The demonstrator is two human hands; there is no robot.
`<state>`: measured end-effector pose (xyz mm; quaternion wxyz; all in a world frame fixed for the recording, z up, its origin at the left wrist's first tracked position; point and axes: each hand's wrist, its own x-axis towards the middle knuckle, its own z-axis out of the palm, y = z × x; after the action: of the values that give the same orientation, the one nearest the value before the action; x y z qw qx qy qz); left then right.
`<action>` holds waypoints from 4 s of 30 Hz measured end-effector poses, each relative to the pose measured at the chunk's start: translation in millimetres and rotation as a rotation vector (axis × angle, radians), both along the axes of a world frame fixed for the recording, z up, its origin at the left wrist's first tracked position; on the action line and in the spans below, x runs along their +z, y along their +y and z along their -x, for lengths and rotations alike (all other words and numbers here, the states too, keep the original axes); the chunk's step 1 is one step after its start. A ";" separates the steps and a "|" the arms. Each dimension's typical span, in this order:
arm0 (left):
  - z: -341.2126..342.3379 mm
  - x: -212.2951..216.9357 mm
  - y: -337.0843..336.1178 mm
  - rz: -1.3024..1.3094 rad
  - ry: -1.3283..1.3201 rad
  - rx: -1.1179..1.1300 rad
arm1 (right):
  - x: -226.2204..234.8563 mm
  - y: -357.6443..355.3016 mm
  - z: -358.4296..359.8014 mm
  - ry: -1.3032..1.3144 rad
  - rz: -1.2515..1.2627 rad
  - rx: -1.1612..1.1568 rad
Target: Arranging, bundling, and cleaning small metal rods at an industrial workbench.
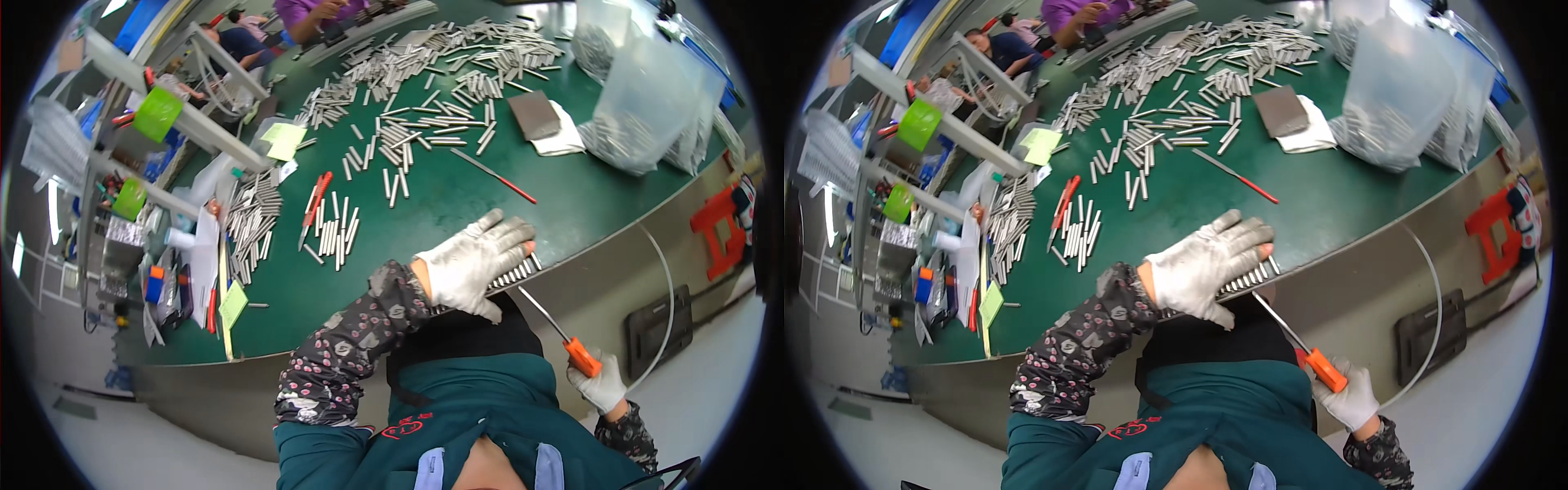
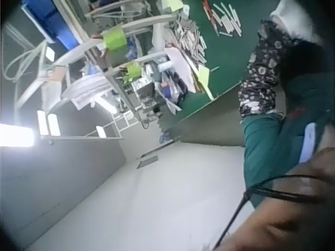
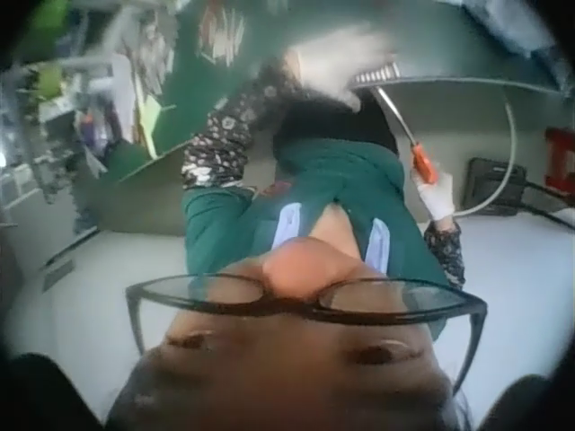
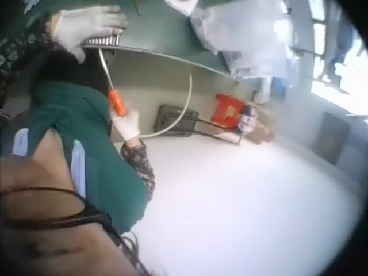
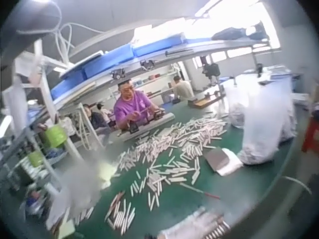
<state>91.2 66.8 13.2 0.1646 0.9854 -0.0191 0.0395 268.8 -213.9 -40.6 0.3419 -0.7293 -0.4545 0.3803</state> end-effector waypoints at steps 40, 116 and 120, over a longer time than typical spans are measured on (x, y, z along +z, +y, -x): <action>2.1 2.3 2.3 -0.018 0.013 0.018 | -13.4 -4.3 11.9 0.008 -0.050 -0.117; 147.2 3.8 -9.0 -0.084 0.072 0.297 | 8.4 48.9 61.7 0.067 0.071 0.290; 147.1 1.4 -6.8 -0.083 0.053 0.270 | 0.6 47.6 66.2 0.046 -0.071 0.335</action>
<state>-56.0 60.0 14.5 0.1174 0.9857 0.1161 0.0345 202.5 -166.3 -40.0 0.3094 -0.6220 -0.5749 0.4323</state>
